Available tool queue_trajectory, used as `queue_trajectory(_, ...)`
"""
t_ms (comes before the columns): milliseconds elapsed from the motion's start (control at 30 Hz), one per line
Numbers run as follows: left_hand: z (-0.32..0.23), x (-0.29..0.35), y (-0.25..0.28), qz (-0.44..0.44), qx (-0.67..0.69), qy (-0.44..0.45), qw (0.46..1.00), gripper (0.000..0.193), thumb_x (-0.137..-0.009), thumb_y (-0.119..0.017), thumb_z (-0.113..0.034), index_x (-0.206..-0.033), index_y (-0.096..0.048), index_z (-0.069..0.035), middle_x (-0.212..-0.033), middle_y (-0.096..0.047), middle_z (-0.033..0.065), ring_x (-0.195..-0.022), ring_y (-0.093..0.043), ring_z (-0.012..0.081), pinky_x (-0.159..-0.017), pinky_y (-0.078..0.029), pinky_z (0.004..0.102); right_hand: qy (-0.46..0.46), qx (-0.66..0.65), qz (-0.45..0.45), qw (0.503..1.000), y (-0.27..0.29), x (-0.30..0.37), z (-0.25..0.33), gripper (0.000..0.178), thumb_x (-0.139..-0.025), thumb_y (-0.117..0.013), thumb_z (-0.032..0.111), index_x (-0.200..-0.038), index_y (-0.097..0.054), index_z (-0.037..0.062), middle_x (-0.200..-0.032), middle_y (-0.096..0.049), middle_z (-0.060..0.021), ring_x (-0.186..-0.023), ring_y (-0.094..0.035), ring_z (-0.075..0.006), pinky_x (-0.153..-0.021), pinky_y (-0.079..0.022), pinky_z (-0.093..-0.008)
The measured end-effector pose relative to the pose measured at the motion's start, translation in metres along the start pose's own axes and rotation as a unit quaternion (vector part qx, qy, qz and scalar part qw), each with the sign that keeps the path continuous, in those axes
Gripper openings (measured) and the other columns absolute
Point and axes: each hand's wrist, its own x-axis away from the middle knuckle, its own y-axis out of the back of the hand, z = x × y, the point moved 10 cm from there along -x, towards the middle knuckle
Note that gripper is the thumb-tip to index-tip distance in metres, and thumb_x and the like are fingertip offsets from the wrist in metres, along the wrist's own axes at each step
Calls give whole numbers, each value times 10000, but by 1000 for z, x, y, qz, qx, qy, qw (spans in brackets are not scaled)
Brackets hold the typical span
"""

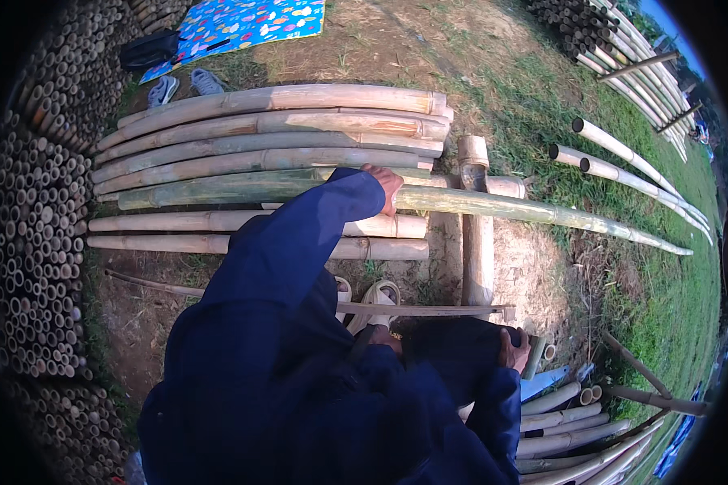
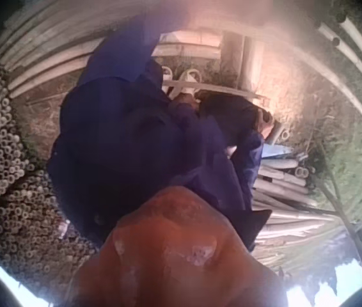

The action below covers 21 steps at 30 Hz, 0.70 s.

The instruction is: The person sits on the ground and uses a hand saw to cut bamboo poles. They repeatedly position a pole on a support, saw through it, and then move the cut piece aside.

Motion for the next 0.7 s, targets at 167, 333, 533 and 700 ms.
queue_trajectory(167, 141, 114, 22, 43, -71, 98, 992, 648, -722, -813, -360, -1299, -636, -124, -1202, -709, 133, -1200, -639, 336, -1036, -447, 494, 1, 59, 15, 998, 3, 14, 13, 755, -865, -696, 591, -1425, -587, 96, -1364, -590, -305, -1258, -567, -449, -1067, -432, -477)
queue_trajectory(333, 286, 223, -16, 113, -113, 260, 952, 482, -857, -697, -270, -1323, -622, -172, -1261, -694, 108, -1249, -623, 297, -1074, -419, 515, 69, 18, -10, 997, 3, -2, -17, 811, -874, -696, 591, -1462, -540, 55, -1389, -571, -320, -1297, -544, -447, -1098, -413, -447)
queue_trajectory(533, 393, 329, -99, 90, -132, 356, 921, 266, -994, -504, -182, -1230, -625, -184, -1254, -685, 71, -1227, -630, 277, -1090, -406, 523, 66, 59, 12, 996, 1, -24, -29, 836, -876, -719, 550, -1467, -510, -3, -1411, -559, -295, -1318, -524, -443, -1112, -403, -474)
queue_trajectory(700, 404, 381, -138, 6, -131, 352, 927, 394, -848, -684, -157, -1226, -581, -193, -1188, -629, 81, -1206, -611, 279, -1068, -443, 497, 75, 94, 30, 992, -12, -22, 6, 815, -844, -734, 551, -1459, -536, 53, -1342, -578, -346, -1250, -572, -457, -1065, -447, -482)
